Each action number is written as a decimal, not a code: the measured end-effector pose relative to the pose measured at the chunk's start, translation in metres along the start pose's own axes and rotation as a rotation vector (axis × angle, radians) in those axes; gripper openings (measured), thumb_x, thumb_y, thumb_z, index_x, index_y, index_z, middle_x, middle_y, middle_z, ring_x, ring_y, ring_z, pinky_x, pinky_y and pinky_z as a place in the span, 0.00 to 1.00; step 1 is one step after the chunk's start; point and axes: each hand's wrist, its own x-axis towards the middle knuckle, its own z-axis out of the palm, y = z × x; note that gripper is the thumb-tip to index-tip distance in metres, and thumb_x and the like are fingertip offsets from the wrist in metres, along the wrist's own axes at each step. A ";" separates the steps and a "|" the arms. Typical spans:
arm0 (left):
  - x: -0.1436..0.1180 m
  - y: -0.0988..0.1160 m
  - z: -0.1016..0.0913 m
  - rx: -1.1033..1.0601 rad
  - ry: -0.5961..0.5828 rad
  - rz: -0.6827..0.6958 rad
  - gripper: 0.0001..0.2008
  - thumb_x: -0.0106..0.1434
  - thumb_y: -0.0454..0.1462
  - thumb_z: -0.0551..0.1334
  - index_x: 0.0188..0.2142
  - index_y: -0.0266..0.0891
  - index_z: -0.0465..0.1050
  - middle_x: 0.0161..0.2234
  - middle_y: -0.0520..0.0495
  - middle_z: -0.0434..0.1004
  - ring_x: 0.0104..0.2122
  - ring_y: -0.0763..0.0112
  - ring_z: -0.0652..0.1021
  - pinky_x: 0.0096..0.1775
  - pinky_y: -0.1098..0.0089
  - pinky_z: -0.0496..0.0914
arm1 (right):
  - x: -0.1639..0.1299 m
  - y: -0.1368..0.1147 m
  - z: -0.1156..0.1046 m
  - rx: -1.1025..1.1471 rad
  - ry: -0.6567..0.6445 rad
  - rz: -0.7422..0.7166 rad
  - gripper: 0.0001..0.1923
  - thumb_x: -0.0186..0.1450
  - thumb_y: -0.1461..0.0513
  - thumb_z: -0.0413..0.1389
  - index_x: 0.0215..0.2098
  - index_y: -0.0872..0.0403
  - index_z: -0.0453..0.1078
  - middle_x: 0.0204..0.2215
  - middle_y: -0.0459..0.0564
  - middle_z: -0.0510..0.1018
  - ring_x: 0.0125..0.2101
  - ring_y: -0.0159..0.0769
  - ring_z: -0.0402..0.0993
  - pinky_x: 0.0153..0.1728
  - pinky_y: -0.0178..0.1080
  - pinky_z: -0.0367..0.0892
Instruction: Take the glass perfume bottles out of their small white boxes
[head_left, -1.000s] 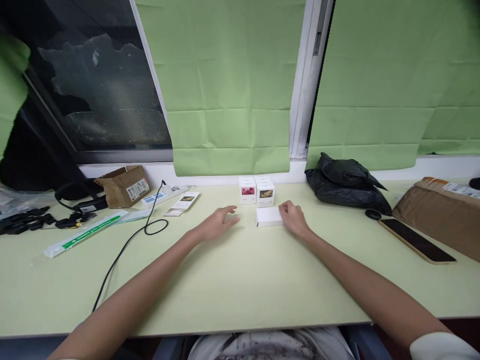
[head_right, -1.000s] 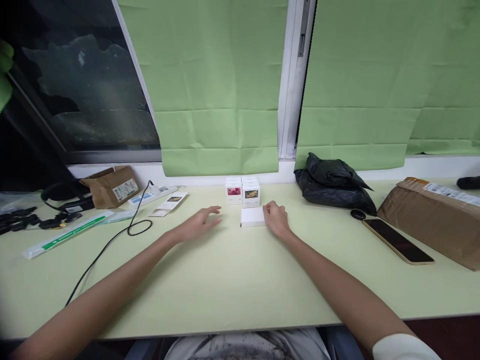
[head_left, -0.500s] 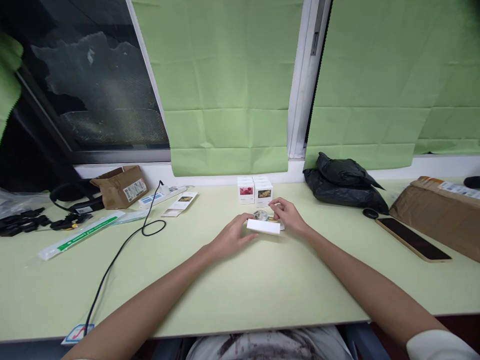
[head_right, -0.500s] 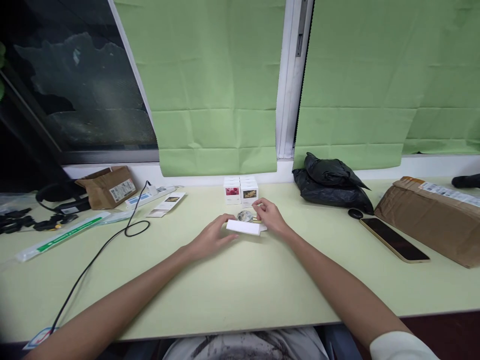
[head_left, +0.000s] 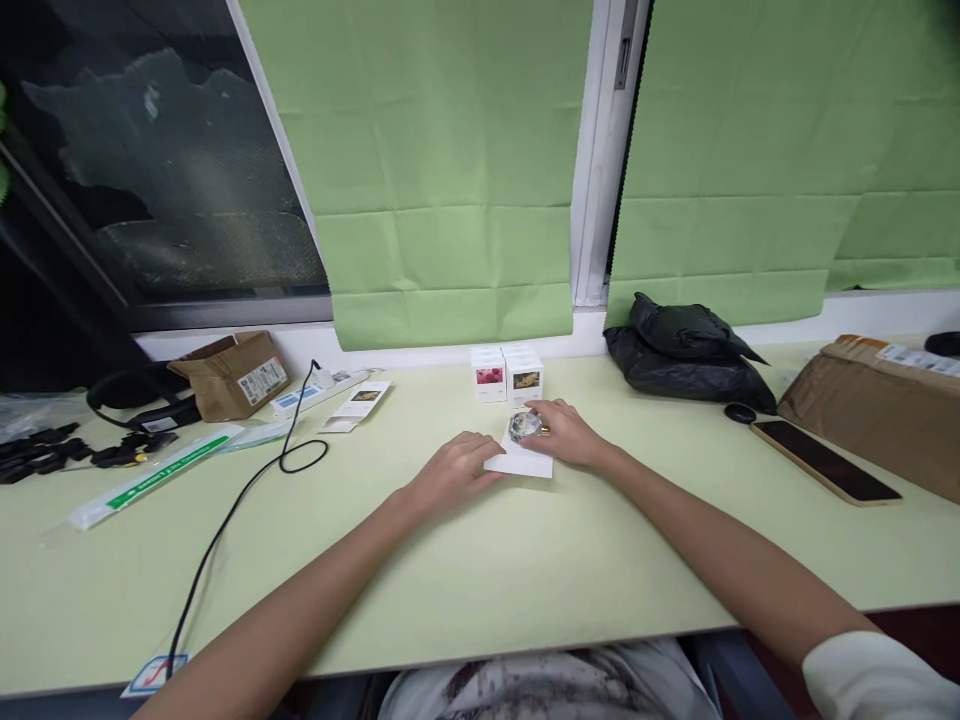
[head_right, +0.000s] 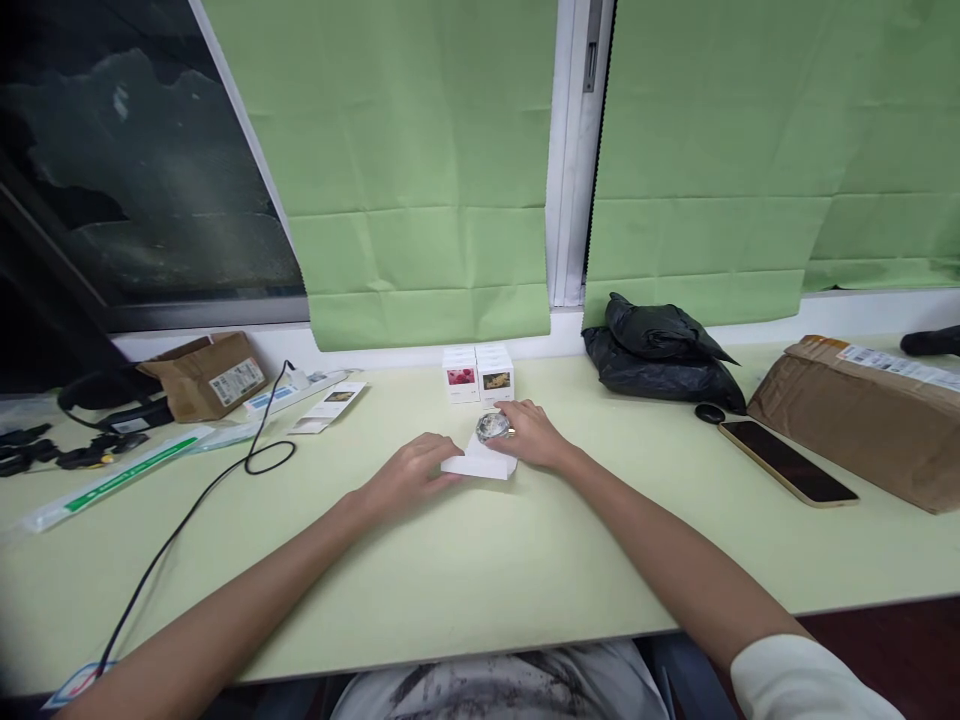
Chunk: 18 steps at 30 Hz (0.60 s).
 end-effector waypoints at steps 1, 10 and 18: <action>0.000 0.000 -0.003 -0.009 0.011 -0.022 0.09 0.73 0.43 0.61 0.45 0.42 0.75 0.40 0.44 0.82 0.42 0.60 0.80 0.48 0.59 0.72 | 0.000 0.003 -0.001 -0.012 0.005 0.025 0.39 0.65 0.47 0.63 0.69 0.53 0.63 0.63 0.58 0.74 0.61 0.55 0.66 0.61 0.51 0.59; 0.004 -0.009 -0.025 -0.424 0.157 -0.512 0.24 0.67 0.54 0.65 0.56 0.44 0.70 0.44 0.47 0.81 0.40 0.64 0.79 0.38 0.69 0.70 | 0.000 0.020 -0.007 -0.033 0.061 0.228 0.32 0.69 0.47 0.57 0.65 0.55 0.66 0.59 0.61 0.75 0.57 0.56 0.69 0.56 0.50 0.63; 0.002 -0.034 -0.022 -0.627 0.207 -0.902 0.31 0.56 0.60 0.70 0.48 0.41 0.73 0.37 0.48 0.78 0.33 0.66 0.76 0.30 0.72 0.65 | -0.006 -0.007 -0.012 -0.016 0.273 -0.017 0.14 0.76 0.54 0.48 0.44 0.51 0.73 0.42 0.54 0.79 0.45 0.45 0.71 0.49 0.44 0.64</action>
